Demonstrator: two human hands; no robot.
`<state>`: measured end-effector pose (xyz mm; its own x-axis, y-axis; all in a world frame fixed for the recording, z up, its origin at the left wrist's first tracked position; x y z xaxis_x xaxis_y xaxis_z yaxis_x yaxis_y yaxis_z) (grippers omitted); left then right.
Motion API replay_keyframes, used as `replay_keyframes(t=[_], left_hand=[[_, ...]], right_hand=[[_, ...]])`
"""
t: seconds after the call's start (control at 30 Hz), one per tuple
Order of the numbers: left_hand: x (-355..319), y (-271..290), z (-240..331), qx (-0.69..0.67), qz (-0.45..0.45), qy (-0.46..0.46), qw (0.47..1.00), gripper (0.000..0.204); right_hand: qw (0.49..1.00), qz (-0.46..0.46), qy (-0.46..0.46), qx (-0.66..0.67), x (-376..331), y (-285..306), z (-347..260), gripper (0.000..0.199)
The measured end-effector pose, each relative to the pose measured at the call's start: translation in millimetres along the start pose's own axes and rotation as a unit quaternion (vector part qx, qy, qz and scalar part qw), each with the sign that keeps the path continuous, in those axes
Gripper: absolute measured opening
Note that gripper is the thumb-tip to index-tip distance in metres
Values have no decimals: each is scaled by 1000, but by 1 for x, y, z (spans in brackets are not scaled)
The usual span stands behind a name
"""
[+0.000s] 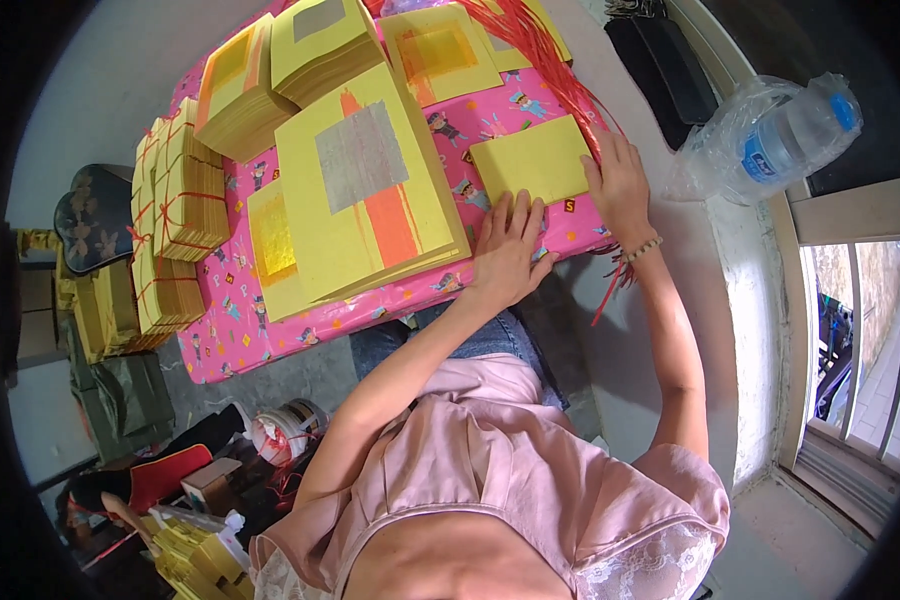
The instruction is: Organizing, stacking, and bundling stacks of yellow joss paper on a table.
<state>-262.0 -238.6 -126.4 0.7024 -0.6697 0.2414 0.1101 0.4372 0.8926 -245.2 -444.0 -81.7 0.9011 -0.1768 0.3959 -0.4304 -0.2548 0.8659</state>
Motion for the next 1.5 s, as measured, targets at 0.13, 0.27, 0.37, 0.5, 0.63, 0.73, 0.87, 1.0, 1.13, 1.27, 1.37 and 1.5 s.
replay_keyframes(t=[0.13,0.27,0.37,0.5,0.63,0.73,0.87,1.0,1.13,1.27,1.37,1.5], left_hand=[[0,0,1,-4,-3,0,1000,76],[-2,-2,0,-1,12,2,1000,77],[-3,3,-1,-89,14,12,996,78],[-8,15,5,-112,60,-11,992,76],[-27,49,26,-163,65,-57,983,71],[-46,86,32,-211,59,-91,971,56],[-62,159,20,-204,162,-119,958,35],[-72,202,-10,-117,248,-60,960,30],[-75,213,-33,-93,247,-10,964,33],[-77,208,-46,-75,249,26,965,34],[-77,208,-50,-72,239,28,968,27],[-74,213,-50,-91,230,41,968,19]], right_hand=[[993,-71,97,-9,-19,-24,-3,54],[988,-119,95,-34,-30,-42,7,57],[987,-122,100,-33,-30,-43,8,56],[984,-154,82,-34,-22,-37,8,55],[987,-126,100,-26,-10,-15,-3,53],[987,-80,138,-8,7,16,-36,48],[972,-64,163,158,25,61,-96,39],[934,-92,263,225,25,84,-146,32],[909,-109,338,216,19,81,-162,32],[908,-96,359,195,17,73,-167,31],[909,-104,354,191,18,73,-169,27],[908,-117,320,243,19,74,-170,19]])
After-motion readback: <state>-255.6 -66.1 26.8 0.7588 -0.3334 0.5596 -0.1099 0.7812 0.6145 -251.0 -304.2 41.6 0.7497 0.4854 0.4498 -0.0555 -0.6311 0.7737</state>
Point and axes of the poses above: each hand's wrist, its own x-axis towards the middle knuckle, its own y-axis out of the back of the hand, z = x × y, the point moved 2 cm from there along x, towards the middle knuckle, and after that the axes turned 3 degrees about -x, right-handed, at the moved point
